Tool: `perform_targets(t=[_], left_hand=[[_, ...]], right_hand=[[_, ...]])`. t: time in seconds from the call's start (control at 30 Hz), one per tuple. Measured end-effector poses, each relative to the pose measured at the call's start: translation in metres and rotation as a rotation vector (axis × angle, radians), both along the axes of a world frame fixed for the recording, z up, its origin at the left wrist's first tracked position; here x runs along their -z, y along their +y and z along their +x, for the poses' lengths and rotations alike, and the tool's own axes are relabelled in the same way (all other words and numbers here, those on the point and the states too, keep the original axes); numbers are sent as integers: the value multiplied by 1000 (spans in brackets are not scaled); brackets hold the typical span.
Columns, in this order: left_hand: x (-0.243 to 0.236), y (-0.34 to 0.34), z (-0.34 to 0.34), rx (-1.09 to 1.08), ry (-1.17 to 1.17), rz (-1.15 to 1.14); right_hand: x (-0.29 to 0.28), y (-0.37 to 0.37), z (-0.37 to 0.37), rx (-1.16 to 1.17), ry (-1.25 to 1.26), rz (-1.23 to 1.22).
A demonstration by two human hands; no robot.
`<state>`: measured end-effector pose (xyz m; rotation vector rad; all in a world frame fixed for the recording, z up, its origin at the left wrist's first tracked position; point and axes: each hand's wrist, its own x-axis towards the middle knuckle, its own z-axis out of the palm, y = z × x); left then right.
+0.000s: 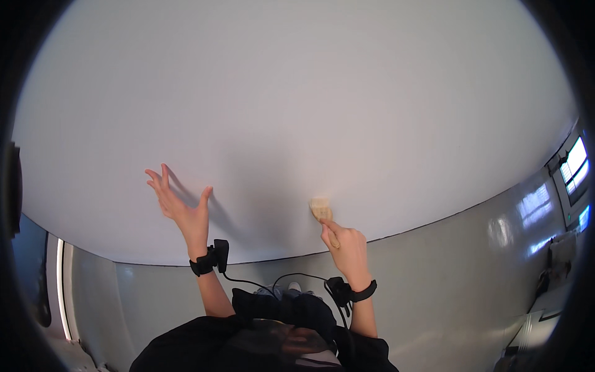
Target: The person uses a wooden-handled brush to sweep across a large white curved surface.
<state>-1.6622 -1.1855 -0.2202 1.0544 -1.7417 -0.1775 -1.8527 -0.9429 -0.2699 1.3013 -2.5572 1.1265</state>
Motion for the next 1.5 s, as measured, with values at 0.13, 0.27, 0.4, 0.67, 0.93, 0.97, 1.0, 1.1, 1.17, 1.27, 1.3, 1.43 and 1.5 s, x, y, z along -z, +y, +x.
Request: perform_targets(t=[0.13, 0.27, 0.4, 0.67, 0.93, 0.97, 1.0, 1.1, 1.17, 1.27, 1.3, 1.43, 1.5], left_hand=[[6, -3, -2, 27, -1, 36], [0, 0, 0, 5, -52, 63], [1, 0, -4, -85, -233, 54], [4, 4, -5, -83, -383, 57], [21, 0, -14, -41, -355, -82], [22, 0, -16, -35, -353, -78], [11, -2, 6, -83, -366, -109], [16, -1, -8, -33, -323, -117], [15, -1, -8, -30, -315, -119], [9, -3, -5, -26, -289, -118], [10, -2, -4, -1, -274, -101], [4, -1, -1, 98, -205, -56], [0, 0, 2, 116, -188, -46]], right_hand=[[-30, 6, 11, -15, -53, 46], [-80, 12, 32, -119, -57, -313], [-91, -5, 37, -151, 123, -550], [-20, -14, 47, 10, 201, -92], [-12, -8, 46, -24, 3, 60], [-29, -6, 50, -65, -25, -135], [-51, -13, 67, -154, -82, -352], [-93, -8, 72, -207, 64, -483], [-87, -21, 68, -218, 141, -551], [-53, -39, 61, -145, 272, -413], [-44, -39, 63, -152, 270, -411], [-4, -44, 74, -119, 256, -242], [20, -51, 75, -127, 96, -55]])
